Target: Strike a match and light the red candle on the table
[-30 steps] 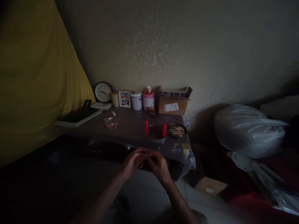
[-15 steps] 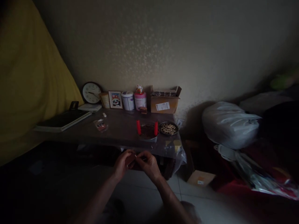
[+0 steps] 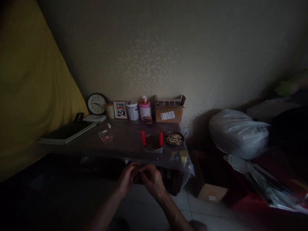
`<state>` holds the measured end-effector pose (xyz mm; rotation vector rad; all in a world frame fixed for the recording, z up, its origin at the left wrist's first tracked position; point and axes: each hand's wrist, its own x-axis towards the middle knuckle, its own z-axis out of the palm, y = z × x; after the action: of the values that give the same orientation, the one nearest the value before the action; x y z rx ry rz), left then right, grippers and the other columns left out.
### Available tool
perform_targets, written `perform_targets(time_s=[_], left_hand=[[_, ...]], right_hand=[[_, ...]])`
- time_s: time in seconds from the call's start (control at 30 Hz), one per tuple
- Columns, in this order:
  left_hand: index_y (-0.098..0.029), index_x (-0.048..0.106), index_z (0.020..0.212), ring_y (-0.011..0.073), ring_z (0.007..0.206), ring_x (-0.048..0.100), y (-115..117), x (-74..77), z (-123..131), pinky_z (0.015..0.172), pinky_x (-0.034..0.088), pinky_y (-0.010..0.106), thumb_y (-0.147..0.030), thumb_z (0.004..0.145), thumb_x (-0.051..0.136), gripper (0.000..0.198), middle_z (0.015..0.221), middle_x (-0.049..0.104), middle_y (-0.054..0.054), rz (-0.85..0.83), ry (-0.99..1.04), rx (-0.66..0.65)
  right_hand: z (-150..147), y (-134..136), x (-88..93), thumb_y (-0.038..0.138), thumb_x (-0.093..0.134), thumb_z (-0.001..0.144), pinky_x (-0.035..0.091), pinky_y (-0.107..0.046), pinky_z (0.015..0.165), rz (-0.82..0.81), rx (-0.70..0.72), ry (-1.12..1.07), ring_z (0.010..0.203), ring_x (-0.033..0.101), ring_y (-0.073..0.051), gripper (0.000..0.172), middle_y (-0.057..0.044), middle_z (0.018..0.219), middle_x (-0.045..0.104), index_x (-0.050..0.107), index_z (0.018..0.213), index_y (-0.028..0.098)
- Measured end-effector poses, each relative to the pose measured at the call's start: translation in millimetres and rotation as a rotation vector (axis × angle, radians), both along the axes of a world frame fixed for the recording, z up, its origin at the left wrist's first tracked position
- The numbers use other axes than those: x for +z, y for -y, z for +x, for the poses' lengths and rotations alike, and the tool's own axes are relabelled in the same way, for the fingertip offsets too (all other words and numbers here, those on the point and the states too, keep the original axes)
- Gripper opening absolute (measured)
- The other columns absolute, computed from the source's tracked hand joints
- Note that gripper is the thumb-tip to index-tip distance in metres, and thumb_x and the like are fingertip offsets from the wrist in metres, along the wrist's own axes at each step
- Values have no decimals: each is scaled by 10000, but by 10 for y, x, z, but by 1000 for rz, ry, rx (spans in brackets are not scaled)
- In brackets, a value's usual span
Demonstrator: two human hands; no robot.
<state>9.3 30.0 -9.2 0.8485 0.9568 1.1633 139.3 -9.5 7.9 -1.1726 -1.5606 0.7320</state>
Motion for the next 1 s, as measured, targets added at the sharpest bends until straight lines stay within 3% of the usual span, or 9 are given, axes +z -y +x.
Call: perform_targets(time_s=[0.27, 0.5, 0.73, 1.0], left_hand=[[-205, 607, 686, 156, 623, 522, -25, -102, 12, 517, 359, 235, -294, 649, 477, 162, 658, 581, -9, 28, -79, -39], [-202, 614, 619, 166, 658, 502, -56, -90, 17, 596, 373, 257, -228, 625, 464, 152, 618, 561, -11, 122, -161, -49], [-207, 611, 654, 181, 713, 527, -38, -62, 8, 649, 395, 278, -236, 664, 453, 161, 673, 584, -7, 164, -181, -58], [-204, 624, 743, 225, 860, 574, -1, -34, -3, 760, 416, 319, -386, 708, 556, 198, 832, 664, 33, 164, -115, -78]], right_hand=[[-81, 45, -34, 162, 572, 772, 442, -230, 627, 51, 43, 129, 694, 593, -145, 42, -3, 748, 616, 599, 760, 193], [-110, 59, -74, 192, 557, 798, 429, -244, 666, 120, 52, 241, 728, 579, -156, 63, -6, 752, 591, 572, 739, 207], [-50, 38, -57, 268, 519, 837, 437, -234, 643, 101, 37, 188, 716, 589, -155, 112, -13, 773, 603, 576, 761, 208], [85, -28, -24, 368, 558, 804, 444, -235, 610, -17, -59, 57, 678, 593, -171, 185, -10, 713, 628, 592, 756, 193]])
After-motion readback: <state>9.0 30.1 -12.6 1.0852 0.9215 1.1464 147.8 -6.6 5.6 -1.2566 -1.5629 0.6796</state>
